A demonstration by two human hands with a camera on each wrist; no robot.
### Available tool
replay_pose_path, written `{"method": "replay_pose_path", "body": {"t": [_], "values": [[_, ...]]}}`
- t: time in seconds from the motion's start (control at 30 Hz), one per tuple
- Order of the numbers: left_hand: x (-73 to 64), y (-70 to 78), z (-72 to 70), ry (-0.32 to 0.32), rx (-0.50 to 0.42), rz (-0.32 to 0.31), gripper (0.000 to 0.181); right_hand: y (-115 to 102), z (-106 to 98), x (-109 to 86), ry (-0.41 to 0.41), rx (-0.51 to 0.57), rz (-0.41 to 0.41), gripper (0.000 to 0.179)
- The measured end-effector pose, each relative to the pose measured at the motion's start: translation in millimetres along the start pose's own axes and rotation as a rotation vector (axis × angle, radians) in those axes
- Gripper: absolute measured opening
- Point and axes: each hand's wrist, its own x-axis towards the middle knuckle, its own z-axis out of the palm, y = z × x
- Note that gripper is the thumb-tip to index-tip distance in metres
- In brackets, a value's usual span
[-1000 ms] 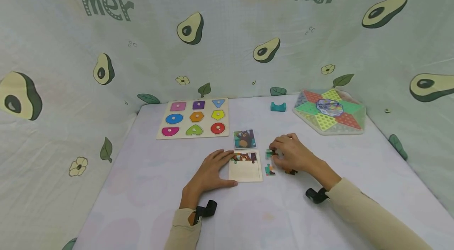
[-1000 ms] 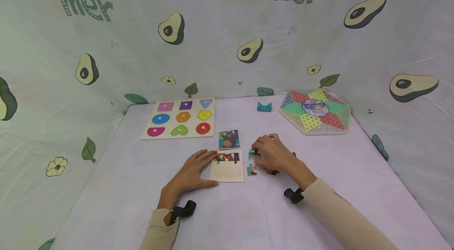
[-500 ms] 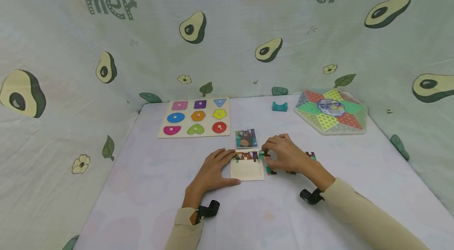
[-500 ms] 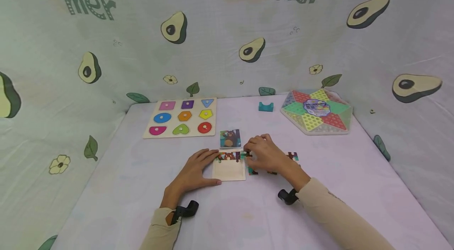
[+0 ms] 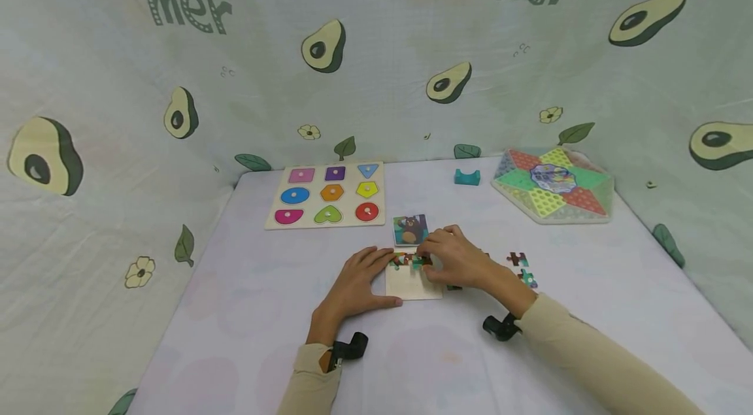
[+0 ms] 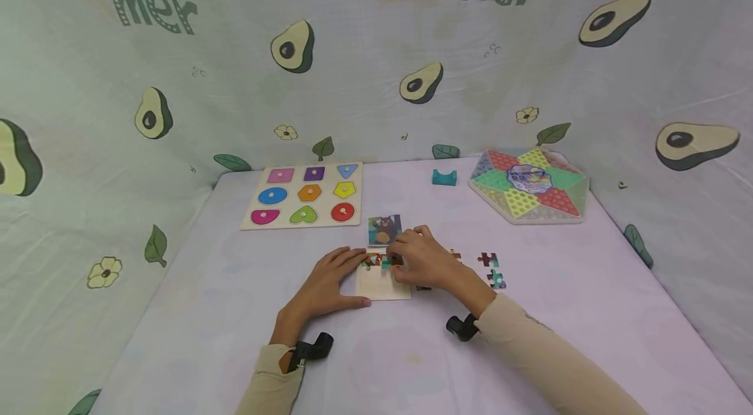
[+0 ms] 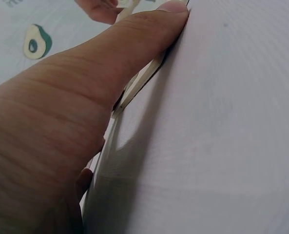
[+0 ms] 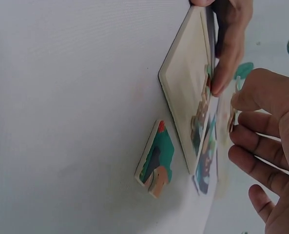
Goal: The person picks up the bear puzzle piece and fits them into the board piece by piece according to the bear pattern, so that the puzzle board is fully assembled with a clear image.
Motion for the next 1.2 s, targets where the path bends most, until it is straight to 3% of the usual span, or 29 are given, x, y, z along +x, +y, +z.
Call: {"method": "replay_pose_path", "body": {"t": [1.2], "values": [[-1.8,1.0,-2.0,-0.004,-0.021,-0.005,0.098,-17,24,28.4,-0.064,-0.003,-0.004,0.026]]}}
